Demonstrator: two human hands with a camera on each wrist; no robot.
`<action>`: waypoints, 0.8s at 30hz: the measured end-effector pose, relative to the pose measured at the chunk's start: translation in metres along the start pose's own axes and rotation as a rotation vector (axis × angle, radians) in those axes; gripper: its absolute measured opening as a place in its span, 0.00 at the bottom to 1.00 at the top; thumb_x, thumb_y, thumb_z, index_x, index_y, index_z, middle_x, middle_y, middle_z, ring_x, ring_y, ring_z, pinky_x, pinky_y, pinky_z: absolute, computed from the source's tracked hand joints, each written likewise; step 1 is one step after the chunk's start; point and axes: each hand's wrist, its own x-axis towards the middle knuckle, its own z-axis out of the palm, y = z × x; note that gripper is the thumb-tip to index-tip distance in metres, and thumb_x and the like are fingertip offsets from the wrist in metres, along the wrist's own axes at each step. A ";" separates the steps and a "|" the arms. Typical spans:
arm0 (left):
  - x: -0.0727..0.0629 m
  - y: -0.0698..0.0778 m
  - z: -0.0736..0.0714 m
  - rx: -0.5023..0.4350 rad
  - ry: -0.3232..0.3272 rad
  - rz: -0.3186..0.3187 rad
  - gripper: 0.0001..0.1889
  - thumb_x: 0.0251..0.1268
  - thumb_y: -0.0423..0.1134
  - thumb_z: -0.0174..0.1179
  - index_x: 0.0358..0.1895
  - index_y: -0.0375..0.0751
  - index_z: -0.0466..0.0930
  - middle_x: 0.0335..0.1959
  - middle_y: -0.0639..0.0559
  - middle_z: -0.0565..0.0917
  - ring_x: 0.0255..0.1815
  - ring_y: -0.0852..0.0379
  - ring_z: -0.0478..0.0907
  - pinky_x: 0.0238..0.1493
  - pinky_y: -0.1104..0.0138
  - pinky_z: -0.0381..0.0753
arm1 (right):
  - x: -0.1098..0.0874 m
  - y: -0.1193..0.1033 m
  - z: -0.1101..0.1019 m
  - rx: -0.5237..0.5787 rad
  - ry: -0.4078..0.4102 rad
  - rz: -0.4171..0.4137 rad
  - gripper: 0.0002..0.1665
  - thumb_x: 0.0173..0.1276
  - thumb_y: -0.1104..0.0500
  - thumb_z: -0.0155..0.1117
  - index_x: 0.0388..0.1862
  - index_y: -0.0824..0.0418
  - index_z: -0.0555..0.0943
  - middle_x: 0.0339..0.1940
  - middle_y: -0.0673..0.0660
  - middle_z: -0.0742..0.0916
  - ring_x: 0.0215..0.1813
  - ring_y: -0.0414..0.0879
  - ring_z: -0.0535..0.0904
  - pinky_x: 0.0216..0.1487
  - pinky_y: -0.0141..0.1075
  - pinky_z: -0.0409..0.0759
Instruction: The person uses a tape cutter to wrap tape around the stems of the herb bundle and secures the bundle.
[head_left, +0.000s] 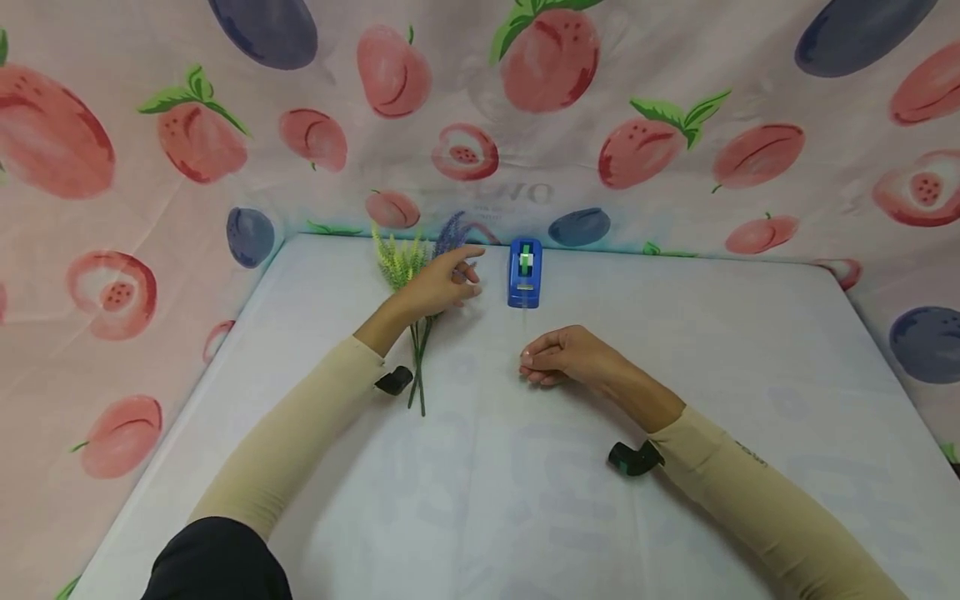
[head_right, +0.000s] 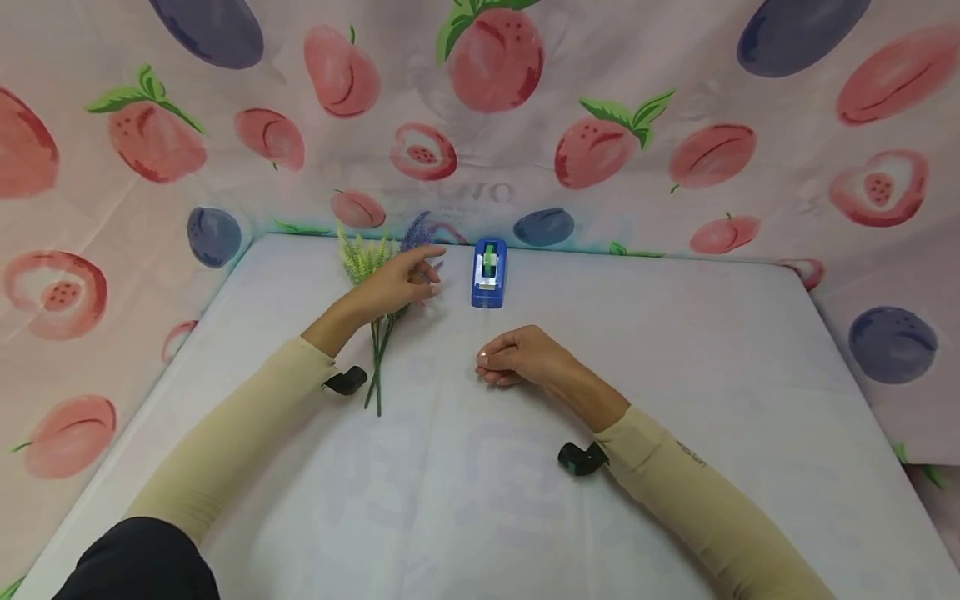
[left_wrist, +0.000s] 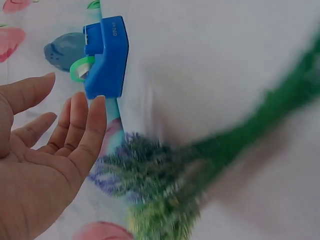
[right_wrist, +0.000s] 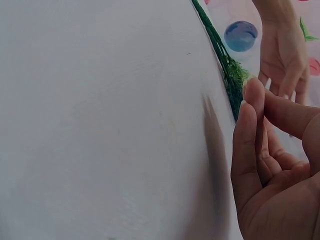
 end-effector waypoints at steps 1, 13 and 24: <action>-0.004 -0.001 -0.002 0.014 -0.006 0.006 0.35 0.74 0.35 0.60 0.80 0.47 0.58 0.52 0.42 0.76 0.49 0.40 0.78 0.49 0.46 0.81 | -0.001 0.000 -0.001 0.000 0.000 -0.001 0.16 0.72 0.64 0.66 0.53 0.73 0.81 0.43 0.61 0.91 0.37 0.42 0.88 0.43 0.35 0.87; -0.056 -0.015 -0.021 0.172 -0.044 -0.033 0.35 0.72 0.30 0.61 0.79 0.41 0.59 0.44 0.41 0.79 0.36 0.39 0.78 0.34 0.60 0.76 | -0.005 -0.003 -0.005 -0.001 -0.009 -0.004 0.15 0.72 0.65 0.65 0.53 0.73 0.81 0.44 0.62 0.91 0.37 0.42 0.88 0.43 0.35 0.87; -0.092 -0.033 -0.023 0.271 -0.051 -0.178 0.30 0.72 0.34 0.62 0.75 0.44 0.68 0.41 0.42 0.80 0.30 0.50 0.76 0.33 0.62 0.74 | -0.005 -0.002 -0.004 0.010 -0.022 -0.013 0.15 0.72 0.65 0.65 0.52 0.74 0.81 0.43 0.61 0.91 0.37 0.42 0.88 0.43 0.35 0.87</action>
